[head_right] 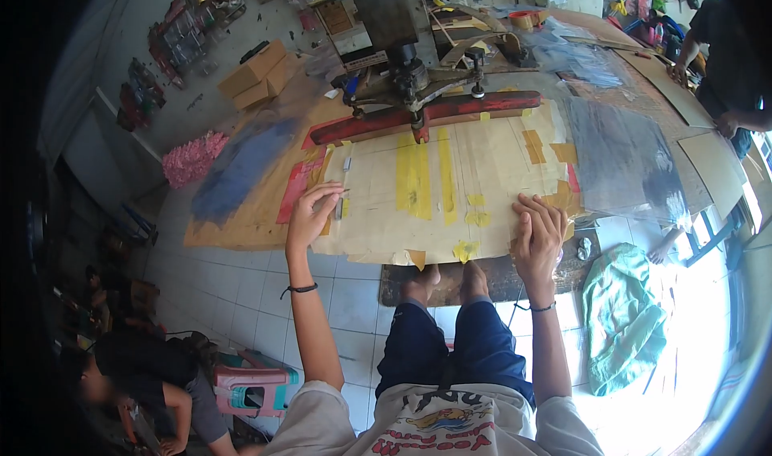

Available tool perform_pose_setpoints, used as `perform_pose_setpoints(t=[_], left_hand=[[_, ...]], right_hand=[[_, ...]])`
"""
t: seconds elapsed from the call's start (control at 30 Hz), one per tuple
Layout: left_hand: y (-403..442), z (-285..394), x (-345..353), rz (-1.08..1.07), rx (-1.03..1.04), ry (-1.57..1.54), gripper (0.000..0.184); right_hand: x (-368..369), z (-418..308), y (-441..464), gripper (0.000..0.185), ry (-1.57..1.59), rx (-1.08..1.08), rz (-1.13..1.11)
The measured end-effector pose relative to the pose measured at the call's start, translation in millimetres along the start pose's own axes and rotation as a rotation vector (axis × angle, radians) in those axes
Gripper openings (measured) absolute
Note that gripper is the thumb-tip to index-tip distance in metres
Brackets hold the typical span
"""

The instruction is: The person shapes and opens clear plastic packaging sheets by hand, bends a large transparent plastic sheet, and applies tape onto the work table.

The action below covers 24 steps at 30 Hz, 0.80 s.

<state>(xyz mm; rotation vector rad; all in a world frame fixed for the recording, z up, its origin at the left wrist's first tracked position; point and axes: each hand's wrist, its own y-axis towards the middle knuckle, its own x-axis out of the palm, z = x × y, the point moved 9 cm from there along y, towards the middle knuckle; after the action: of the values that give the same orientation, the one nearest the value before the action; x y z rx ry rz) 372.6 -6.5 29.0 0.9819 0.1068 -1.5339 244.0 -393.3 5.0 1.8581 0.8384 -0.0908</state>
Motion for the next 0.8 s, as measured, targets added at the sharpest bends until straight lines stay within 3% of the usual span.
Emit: perform_pose_setpoints(t=[0.17,0.27,0.3,0.4,0.5,0.63,0.8], left_hand=[[-0.8,1.6,-0.1,-0.002,0.003,0.006,0.018],[-0.8,0.9,-0.1,0.004,0.008,-0.003,0.018],[-1.0,0.9,0.5,0.004,0.011,-0.005,0.018],[-0.9,2.6,-0.5,0.005,0.013,-0.011,0.018],[0.7,4.0,-0.4,0.001,0.007,-0.015,0.018],[1.5,2.0,0.2,0.005,0.021,0.007,0.019],[0.5,-1.8,0.8,0.005,0.023,-0.002,0.019]], right_hand=[[-2.9,-0.4,20.9,0.023,-0.045,0.154,-0.151],[12.1,10.0,41.4,0.024,0.049,0.395,-0.347],[21.0,8.2,48.5,0.024,0.123,0.387,-0.378],[55.7,-14.3,64.6,0.031,-0.018,0.114,-0.427],[102.1,-31.2,57.8,0.045,-0.261,-0.011,-0.51],[125.2,-39.5,48.4,0.054,-0.204,-0.106,-0.73],[124.8,-38.1,49.3,0.053,-0.22,-0.14,-0.75]])
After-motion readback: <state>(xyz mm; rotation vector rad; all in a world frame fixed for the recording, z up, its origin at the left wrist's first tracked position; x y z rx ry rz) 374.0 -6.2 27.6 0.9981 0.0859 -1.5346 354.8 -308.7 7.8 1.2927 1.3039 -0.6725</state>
